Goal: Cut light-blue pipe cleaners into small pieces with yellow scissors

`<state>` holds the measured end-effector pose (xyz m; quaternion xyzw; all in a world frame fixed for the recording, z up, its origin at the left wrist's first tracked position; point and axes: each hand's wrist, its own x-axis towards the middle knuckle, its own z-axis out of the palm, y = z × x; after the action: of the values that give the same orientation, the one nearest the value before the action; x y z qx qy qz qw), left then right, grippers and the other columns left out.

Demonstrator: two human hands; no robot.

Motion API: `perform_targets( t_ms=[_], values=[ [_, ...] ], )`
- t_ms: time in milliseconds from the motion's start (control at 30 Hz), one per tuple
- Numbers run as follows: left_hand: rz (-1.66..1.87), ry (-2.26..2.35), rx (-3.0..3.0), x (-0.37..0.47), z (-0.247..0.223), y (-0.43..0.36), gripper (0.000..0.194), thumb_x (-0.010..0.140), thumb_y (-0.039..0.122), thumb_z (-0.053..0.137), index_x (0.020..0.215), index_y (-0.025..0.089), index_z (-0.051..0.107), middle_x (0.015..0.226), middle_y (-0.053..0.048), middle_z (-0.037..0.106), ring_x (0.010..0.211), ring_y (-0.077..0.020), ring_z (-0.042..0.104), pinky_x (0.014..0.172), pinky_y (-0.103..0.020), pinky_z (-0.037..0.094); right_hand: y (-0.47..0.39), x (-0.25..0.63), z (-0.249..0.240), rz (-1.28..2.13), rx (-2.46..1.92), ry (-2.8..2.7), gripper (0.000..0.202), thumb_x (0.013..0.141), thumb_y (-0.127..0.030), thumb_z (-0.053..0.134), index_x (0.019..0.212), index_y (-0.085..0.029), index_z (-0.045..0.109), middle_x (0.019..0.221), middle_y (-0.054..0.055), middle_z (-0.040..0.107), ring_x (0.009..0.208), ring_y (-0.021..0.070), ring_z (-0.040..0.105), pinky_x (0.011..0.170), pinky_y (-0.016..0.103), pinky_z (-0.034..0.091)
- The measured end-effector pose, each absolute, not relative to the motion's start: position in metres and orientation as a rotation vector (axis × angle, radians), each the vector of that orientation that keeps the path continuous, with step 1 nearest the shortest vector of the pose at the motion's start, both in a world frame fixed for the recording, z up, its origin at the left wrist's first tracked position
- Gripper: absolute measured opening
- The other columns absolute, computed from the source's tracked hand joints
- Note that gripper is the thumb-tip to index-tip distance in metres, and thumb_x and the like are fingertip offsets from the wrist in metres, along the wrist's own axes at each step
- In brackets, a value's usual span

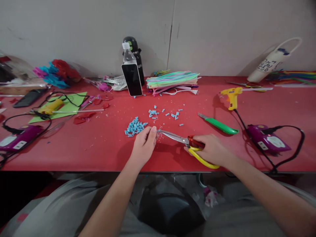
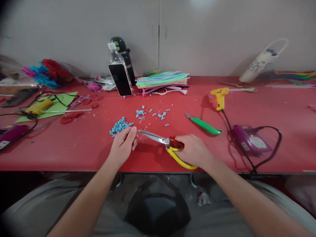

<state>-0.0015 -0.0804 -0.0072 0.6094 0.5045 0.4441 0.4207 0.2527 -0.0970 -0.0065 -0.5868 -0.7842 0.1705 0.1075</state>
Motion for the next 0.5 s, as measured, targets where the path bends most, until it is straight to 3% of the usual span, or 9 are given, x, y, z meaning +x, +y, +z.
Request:
perform_targets(
  t_ms=[500],
  values=[
    [1.116,1.257,1.497,0.0008,-0.0062,-0.0791,0.039,0.097,0.043,0.042,0.066,0.018,0.041,0.054,0.005,0.039,0.046,-0.0067,0.041,0.046,-0.020,0.034,-0.0983,0.2529,-0.0065,0.456,-1.756,-2.324,0.030,0.078,-0.045,0.059,0.063,-0.021,0.048,0.058,-0.002,0.053,0.053,0.0111,0.035,0.051,0.025,0.020]
  ],
)
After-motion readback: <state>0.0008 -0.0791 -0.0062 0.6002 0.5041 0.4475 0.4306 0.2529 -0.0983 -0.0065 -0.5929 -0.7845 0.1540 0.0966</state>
